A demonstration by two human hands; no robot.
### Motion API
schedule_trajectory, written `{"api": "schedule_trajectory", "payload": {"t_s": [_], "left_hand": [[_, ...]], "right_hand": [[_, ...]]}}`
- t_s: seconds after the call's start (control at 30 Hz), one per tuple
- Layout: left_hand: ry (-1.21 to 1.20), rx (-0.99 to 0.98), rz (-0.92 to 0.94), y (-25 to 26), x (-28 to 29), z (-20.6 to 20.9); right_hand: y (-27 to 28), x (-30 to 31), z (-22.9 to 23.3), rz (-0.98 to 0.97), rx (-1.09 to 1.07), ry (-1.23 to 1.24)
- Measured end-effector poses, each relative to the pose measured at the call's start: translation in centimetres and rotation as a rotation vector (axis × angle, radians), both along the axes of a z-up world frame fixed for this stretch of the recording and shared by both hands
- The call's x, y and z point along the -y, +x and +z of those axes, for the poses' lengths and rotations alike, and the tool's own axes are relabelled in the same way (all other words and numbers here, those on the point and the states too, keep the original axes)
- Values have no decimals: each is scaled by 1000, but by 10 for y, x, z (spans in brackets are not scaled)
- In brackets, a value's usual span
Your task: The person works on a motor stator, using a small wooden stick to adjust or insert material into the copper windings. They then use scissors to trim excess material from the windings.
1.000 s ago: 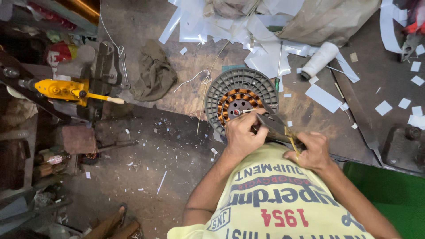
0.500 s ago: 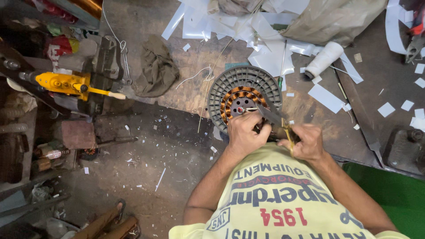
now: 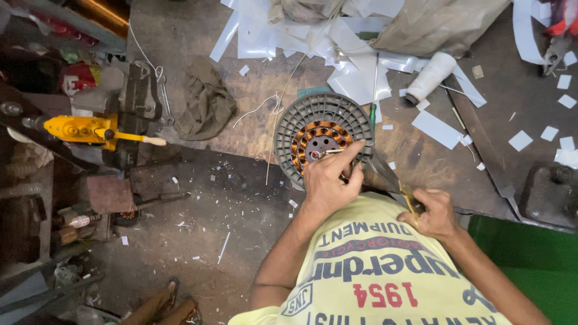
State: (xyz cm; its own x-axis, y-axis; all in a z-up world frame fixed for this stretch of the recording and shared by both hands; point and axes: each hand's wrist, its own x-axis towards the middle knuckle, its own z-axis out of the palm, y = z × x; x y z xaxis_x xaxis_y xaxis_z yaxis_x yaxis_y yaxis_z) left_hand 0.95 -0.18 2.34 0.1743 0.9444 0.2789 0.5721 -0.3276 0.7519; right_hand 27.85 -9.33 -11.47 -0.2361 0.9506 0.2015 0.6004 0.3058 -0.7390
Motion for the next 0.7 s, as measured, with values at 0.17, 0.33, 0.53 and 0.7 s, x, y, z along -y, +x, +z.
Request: {"api": "schedule_trajectory", "payload": {"t_s": [0.17,0.33,0.53,0.7], "left_hand": [[-13,11,4,0,0,0],[-20,38,7,0,2,0],[-3,66,-13,-1,1,1],[6,55,-8,-1,1,1]], "right_hand": [[-23,-24,3,8,-97,6],[-38,-43,7,43,-186,71],[-42,-47,1,43,-216,53],[-37,-42,-4,55,-226,6]]}}
